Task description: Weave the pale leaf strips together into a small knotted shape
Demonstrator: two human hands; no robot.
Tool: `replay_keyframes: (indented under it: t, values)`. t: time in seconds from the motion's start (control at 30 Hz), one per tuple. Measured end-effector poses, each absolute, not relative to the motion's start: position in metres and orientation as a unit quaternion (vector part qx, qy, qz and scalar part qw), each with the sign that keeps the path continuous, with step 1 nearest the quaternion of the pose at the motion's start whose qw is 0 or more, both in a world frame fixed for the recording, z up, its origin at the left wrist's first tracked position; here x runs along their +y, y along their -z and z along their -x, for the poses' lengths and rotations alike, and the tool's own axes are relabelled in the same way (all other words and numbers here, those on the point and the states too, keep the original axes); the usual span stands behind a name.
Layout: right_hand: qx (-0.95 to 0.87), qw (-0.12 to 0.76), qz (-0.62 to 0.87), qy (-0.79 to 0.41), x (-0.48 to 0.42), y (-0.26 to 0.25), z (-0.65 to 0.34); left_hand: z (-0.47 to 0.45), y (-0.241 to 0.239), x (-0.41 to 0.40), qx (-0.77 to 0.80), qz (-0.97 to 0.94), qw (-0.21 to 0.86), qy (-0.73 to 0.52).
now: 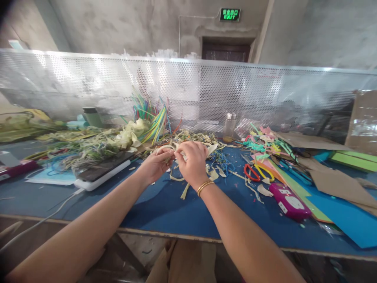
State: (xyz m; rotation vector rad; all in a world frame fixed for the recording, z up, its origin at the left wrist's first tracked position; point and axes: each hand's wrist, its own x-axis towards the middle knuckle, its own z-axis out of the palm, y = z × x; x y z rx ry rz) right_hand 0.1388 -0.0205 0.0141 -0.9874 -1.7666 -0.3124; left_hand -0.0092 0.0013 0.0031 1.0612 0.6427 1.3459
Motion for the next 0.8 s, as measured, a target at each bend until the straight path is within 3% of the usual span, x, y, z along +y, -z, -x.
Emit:
replay_keyframes:
  t: [0.23, 0.6, 0.8]
  values:
    - [-0.755, 0.517, 0.398, -0.063, -0.004, -0.010, -0.147, 0.013, -0.001, 0.002, 0.297, -0.596, 0.492, -0.560]
    - [-0.708, 0.552, 0.398, -0.189, -0.001, -0.005, -0.141, 0.010, -0.001, 0.003, 0.273, -0.596, 0.502, -0.564]
    - [-0.664, 0.573, 0.362, -0.316, -0.001, 0.000, -0.134, 0.010, -0.004, -0.001, 0.277, -0.532, 0.550, -0.581]
